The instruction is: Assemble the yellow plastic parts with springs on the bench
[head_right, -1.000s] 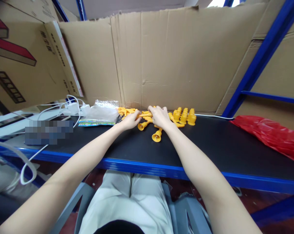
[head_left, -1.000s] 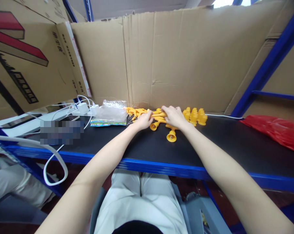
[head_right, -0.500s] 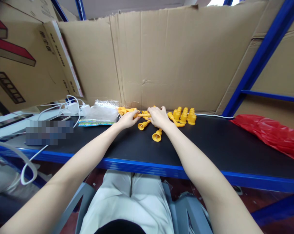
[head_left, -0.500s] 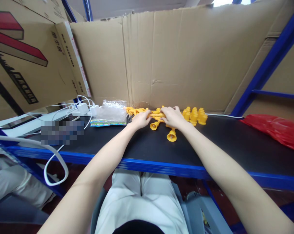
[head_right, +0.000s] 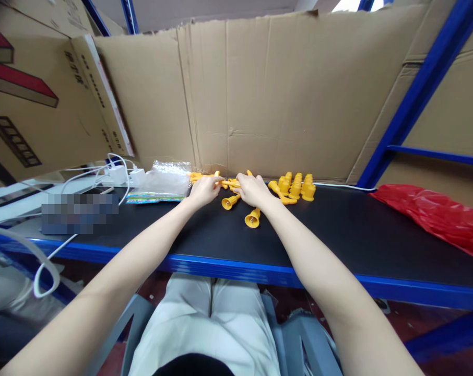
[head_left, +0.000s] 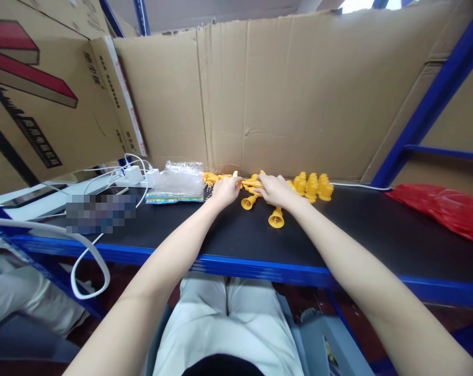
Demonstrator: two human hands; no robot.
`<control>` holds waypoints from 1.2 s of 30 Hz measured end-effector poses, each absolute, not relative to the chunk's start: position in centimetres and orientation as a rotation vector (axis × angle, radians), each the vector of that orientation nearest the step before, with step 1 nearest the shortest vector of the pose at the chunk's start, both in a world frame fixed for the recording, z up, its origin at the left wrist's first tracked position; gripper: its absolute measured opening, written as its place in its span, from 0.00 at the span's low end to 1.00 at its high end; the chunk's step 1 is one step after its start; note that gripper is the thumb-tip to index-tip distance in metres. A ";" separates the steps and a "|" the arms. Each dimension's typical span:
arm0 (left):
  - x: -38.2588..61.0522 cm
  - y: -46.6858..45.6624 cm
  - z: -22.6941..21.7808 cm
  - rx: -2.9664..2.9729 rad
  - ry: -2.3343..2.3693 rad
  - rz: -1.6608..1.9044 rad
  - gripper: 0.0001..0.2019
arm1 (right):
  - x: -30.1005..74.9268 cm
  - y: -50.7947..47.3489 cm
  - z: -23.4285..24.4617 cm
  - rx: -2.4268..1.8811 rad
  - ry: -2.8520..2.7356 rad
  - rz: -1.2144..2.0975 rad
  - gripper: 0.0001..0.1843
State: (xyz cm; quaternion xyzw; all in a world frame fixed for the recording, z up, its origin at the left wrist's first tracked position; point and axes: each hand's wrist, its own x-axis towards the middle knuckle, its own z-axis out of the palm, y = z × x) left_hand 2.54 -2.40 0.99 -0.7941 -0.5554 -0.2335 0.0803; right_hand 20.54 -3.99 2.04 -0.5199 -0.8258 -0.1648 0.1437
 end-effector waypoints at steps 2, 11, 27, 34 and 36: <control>2.5 -2.5 1.1 -2.358 -1.686 -0.692 0.18 | 20.4 -3.9 2.0 -1.492 -2.399 -0.431 0.14; 2.9 -2.5 1.1 -2.298 -1.719 -0.706 0.17 | 20.3 -3.9 1.8 -1.421 -2.362 -0.447 0.13; -0.9 0.4 -0.7 -2.230 -1.806 -0.806 0.24 | 22.9 -2.5 2.2 -1.489 -2.090 -0.501 0.12; -0.5 1.2 -1.8 -2.294 -2.099 -0.669 0.24 | 22.7 -2.6 2.2 -1.516 -2.120 -0.476 0.12; -0.4 1.3 -1.8 -2.300 -2.153 -0.710 0.22 | 22.7 -2.6 2.3 -1.525 -2.132 -0.466 0.12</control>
